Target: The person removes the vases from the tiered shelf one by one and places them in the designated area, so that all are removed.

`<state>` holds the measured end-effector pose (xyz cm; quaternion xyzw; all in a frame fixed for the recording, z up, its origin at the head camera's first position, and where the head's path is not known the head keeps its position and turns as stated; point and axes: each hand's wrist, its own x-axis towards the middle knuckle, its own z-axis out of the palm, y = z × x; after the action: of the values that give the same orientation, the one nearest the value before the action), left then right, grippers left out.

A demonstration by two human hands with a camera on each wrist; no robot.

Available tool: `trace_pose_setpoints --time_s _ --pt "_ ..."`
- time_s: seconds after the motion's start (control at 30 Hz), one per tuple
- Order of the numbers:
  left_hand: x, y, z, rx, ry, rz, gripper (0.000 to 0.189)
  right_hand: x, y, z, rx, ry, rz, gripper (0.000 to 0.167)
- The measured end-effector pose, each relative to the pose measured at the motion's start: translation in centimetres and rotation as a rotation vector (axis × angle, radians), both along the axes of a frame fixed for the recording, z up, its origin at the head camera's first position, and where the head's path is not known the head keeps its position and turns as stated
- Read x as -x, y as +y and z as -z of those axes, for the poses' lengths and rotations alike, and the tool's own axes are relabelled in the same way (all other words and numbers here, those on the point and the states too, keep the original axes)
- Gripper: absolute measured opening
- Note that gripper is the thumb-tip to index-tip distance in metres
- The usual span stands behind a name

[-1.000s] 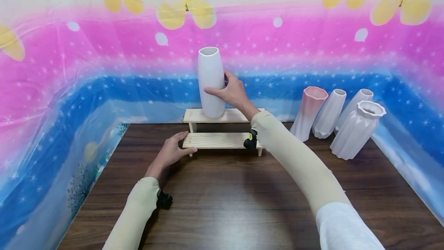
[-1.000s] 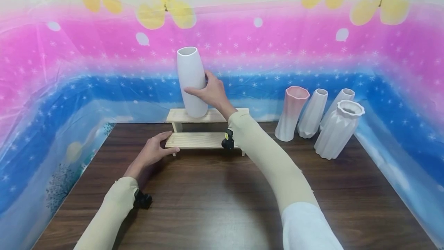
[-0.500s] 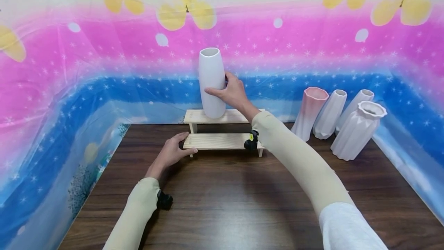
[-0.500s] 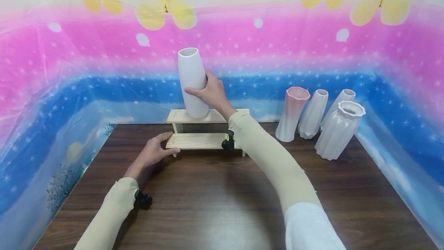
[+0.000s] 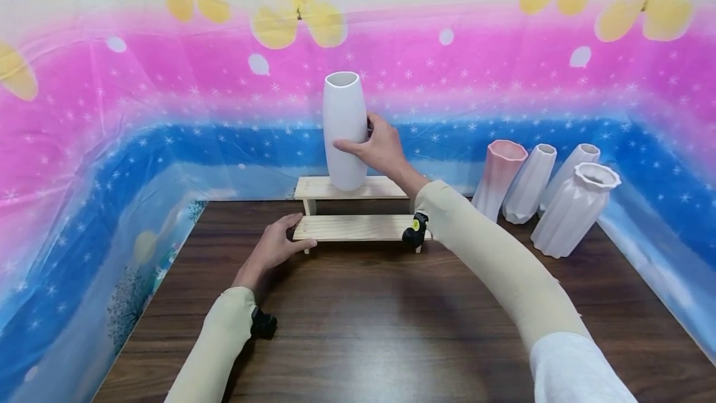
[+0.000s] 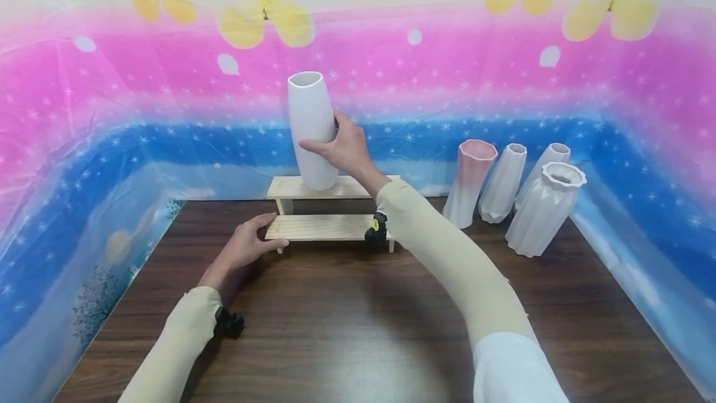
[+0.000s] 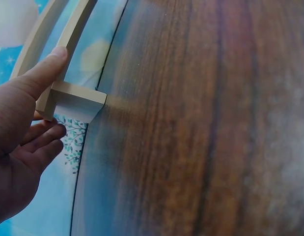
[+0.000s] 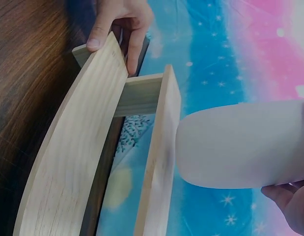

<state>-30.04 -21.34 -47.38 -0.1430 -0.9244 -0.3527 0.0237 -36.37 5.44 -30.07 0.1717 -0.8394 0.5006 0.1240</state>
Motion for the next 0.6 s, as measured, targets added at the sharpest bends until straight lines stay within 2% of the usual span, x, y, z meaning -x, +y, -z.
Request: trace_pose_setpoints --time_s 0.33,0.6 --pt "0.0 0.0 0.1 0.010 0.003 -0.006 0.089 -1.3 1.8 -0.1 0.007 0.034 -0.006 0.080" --pt "0.0 0.0 -0.2 0.010 0.013 0.005 0.087 -2.4 4.2 -0.6 0.046 0.020 0.002 0.080"
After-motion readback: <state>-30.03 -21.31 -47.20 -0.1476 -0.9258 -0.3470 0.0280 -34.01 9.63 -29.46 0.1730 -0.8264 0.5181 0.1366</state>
